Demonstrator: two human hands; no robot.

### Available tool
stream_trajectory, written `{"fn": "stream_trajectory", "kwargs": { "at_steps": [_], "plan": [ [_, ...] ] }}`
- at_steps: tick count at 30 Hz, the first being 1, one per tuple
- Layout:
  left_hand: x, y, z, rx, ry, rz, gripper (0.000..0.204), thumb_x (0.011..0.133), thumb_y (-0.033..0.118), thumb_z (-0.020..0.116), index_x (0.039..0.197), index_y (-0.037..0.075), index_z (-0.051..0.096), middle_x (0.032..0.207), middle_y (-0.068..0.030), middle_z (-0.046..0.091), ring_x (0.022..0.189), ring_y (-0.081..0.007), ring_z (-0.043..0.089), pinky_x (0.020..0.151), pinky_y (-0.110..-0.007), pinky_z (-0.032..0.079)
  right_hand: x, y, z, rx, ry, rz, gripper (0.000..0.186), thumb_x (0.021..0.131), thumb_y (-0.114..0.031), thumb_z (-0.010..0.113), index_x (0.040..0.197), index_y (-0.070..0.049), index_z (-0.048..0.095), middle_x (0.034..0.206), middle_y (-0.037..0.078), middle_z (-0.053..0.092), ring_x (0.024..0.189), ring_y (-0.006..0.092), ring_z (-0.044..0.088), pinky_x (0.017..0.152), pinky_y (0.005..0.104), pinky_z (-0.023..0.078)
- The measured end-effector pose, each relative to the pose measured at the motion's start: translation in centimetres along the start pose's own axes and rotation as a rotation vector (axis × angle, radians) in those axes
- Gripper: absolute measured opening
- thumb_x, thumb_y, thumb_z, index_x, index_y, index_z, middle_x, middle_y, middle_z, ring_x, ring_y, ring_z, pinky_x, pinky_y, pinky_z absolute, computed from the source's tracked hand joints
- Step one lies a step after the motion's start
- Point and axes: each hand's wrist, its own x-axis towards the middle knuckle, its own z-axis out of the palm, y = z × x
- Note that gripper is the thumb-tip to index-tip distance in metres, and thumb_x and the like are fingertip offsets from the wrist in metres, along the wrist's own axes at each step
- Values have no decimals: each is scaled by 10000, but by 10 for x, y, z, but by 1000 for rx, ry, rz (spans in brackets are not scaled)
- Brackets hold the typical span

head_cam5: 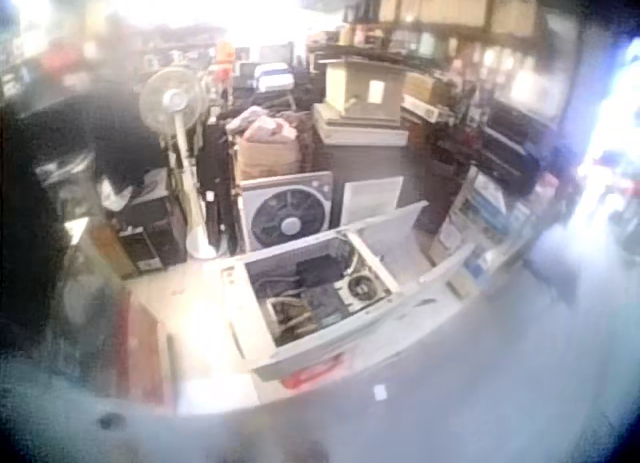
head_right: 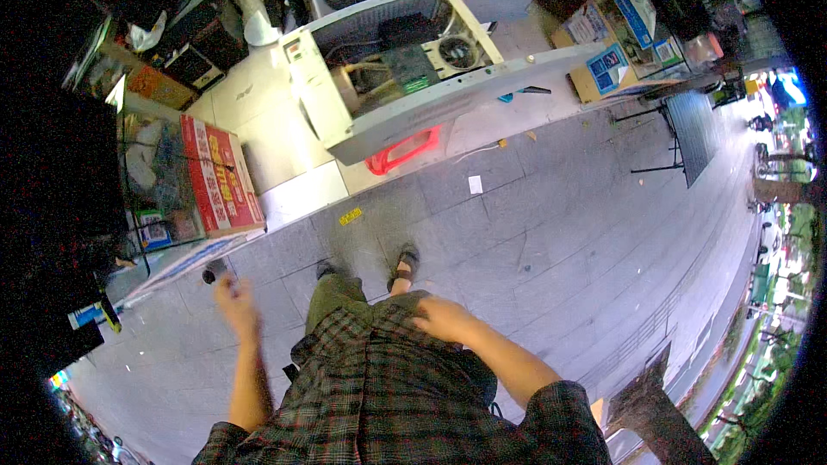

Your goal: The person uses a yellow power drill to remove screws from a metal casing containing electronic components. After removing the screws, the person uses their hands to adjust and reposition internal parts within the casing.

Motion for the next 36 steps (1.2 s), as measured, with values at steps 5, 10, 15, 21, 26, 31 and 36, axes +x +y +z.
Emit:
{"fn": "stream_trajectory", "kwargs": {
  "at_steps": [5, 10, 15, 21, 26, 31, 36],
  "plan": [
    [-42, 177, 71, -167, -522, 455, 443, 849, 171, 771, 1229, 25, 596, 1238, -188, 547, 1156, -349, 565, 926, -396, 506, -60, -84, -148, 478, -376, -402, 431, 855, -435, 734, 914, -25, 617, 928, 142, 615, 871, 324, 606, 782, 426, 494],
    [2, 209, 101, -259, -675, 485, 450, 833, 160, 789, 1219, 17, 607, 1232, -182, 557, 1131, -330, 582, 897, -369, 521, -42, -154, -224, 719, -740, -1131, 491, 772, -344, 854, 711, -75, 448, 739, 104, 473, 714, 336, 507, 642, 412, 415],
    [107, 294, 113, -437, -667, 532, 350, 897, 140, 729, 1198, 2, 619, 1059, -129, 644, 977, -258, 632, 864, -339, 507, -12, -158, -263, 571, -839, -866, 380, 852, -255, 753, 785, -69, 428, 851, 108, 474, 853, 334, 519, 682, 414, 427],
    [223, 431, 210, -937, -804, 85, 361, 1030, 218, 571, 1298, -24, 573, 1183, -92, 646, 1062, -177, 607, 955, -309, 465, -4, -149, -328, 464, -629, -792, 346, 862, -248, 726, 810, -50, 448, 838, 113, 494, 819, 335, 538, 702, 418, 448],
    [283, 476, 308, -684, -717, -161, 687, 931, 404, 676, 1374, -93, 504, 1352, -210, 582, 1220, -270, 550, 1042, -377, 420, 38, -79, -451, 675, -551, -757, 225, 953, -203, 671, 859, -41, 546, 849, 96, 548, 795, 274, 560, 704, 383, 460],
    [310, 492, 359, -428, -881, -434, 776, 886, 519, 698, 1303, -120, 558, 1279, -227, 610, 1162, -300, 566, 1002, -400, 430, 134, 106, -566, 838, 144, -384, 237, 1029, -289, 556, 1083, -66, 618, 1042, 63, 616, 1009, 150, 587, 893, 336, 461],
    [310, 485, 374, -335, -831, -364, 940, 827, 636, 708, 1419, -65, 505, 1409, -242, 548, 1305, -351, 510, 1080, -422, 395, 281, 198, -602, 1072, 404, 52, 321, 1042, -281, 471, 1183, -29, 611, 1134, 73, 651, 1062, 207, 612, 963, 360, 470]
  ]
}}
